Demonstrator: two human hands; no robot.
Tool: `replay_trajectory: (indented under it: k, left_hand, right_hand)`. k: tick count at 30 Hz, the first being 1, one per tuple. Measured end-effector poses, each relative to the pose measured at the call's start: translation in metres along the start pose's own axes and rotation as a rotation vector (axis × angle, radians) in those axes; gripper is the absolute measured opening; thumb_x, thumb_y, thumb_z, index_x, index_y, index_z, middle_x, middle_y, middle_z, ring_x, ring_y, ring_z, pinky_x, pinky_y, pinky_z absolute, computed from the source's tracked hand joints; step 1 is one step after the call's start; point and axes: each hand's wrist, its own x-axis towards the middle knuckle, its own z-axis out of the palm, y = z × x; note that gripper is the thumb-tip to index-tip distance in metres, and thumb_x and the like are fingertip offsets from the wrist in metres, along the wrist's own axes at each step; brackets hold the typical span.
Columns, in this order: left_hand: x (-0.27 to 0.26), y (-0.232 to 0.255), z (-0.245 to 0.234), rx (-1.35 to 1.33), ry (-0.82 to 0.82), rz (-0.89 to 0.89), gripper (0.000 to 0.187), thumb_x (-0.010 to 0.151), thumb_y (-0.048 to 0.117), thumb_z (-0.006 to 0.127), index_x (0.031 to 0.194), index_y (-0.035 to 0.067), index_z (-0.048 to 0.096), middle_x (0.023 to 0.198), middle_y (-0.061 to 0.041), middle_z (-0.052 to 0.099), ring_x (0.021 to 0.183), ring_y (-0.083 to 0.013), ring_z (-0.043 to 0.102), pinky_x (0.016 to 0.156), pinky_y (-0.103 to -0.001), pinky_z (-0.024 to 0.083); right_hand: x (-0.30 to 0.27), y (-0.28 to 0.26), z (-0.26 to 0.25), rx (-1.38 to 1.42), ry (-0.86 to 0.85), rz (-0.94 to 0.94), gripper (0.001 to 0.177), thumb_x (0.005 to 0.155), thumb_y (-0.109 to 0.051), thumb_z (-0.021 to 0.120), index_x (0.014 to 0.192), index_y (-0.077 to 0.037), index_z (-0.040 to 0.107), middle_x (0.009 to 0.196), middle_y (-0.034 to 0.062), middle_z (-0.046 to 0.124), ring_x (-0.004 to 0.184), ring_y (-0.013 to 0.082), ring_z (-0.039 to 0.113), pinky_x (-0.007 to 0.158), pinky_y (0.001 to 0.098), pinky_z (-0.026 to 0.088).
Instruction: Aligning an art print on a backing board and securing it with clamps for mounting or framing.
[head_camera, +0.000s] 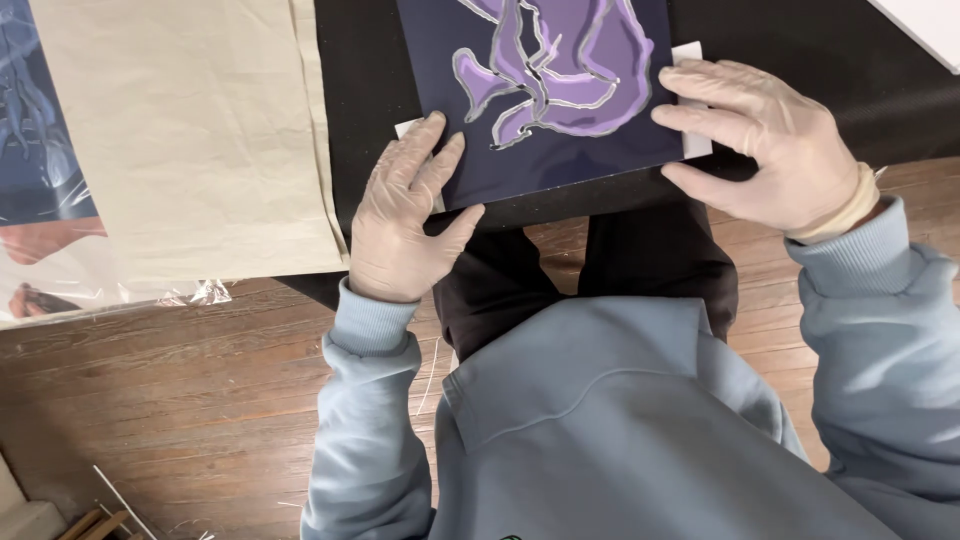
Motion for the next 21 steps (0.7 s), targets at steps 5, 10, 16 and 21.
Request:
replay_trajectory:
  k: [5,10,16,21]
  left_hand:
    - [0.000,0.001,0.001,0.007,-0.006,-0.006,0.070,0.086,0.027,0.088,0.148,0.015,0.059,0.159,-0.008,0.046,0.147,-0.0339,0.047,0.122,-0.045,0.042]
    - [-0.001,-0.002,-0.001,0.031,0.025,0.057,0.069,0.089,0.025,0.088,0.149,0.012,0.058,0.160,-0.009,0.046,0.149,-0.0313,0.048,0.127,-0.046,0.039]
    - [-0.002,-0.007,-0.003,-0.004,0.034,0.102,0.070,0.089,0.022,0.088,0.150,0.011,0.057,0.160,-0.010,0.046,0.150,-0.0310,0.047,0.128,-0.044,0.040]
    - [-0.002,-0.012,0.005,0.056,0.001,0.108,0.074,0.092,0.032,0.085,0.154,0.013,0.050,0.163,-0.008,0.040,0.150,-0.0304,0.042,0.128,-0.044,0.036]
  right_hand:
    - [0.000,-0.001,-0.001,0.001,0.022,-0.053,0.036,0.078,-0.004,0.086,0.112,0.000,0.074,0.130,0.0202,0.068,0.127,0.0350,0.064,0.113,0.0450,0.052]
    - [0.001,-0.004,-0.003,0.015,0.027,-0.079,0.034,0.078,-0.003,0.085,0.110,0.001,0.074,0.129,0.0215,0.069,0.126,0.0361,0.065,0.113,0.0454,0.052]
    - [0.000,-0.008,0.000,0.016,-0.006,-0.054,0.038,0.078,-0.005,0.087,0.112,0.002,0.073,0.132,0.0234,0.068,0.129,0.0376,0.064,0.114,0.0468,0.052]
    - [-0.015,0.012,0.015,0.017,-0.034,0.033,0.043,0.078,-0.007,0.089,0.116,0.001,0.071,0.140,0.0232,0.066,0.136,0.0383,0.062,0.118,0.0493,0.052]
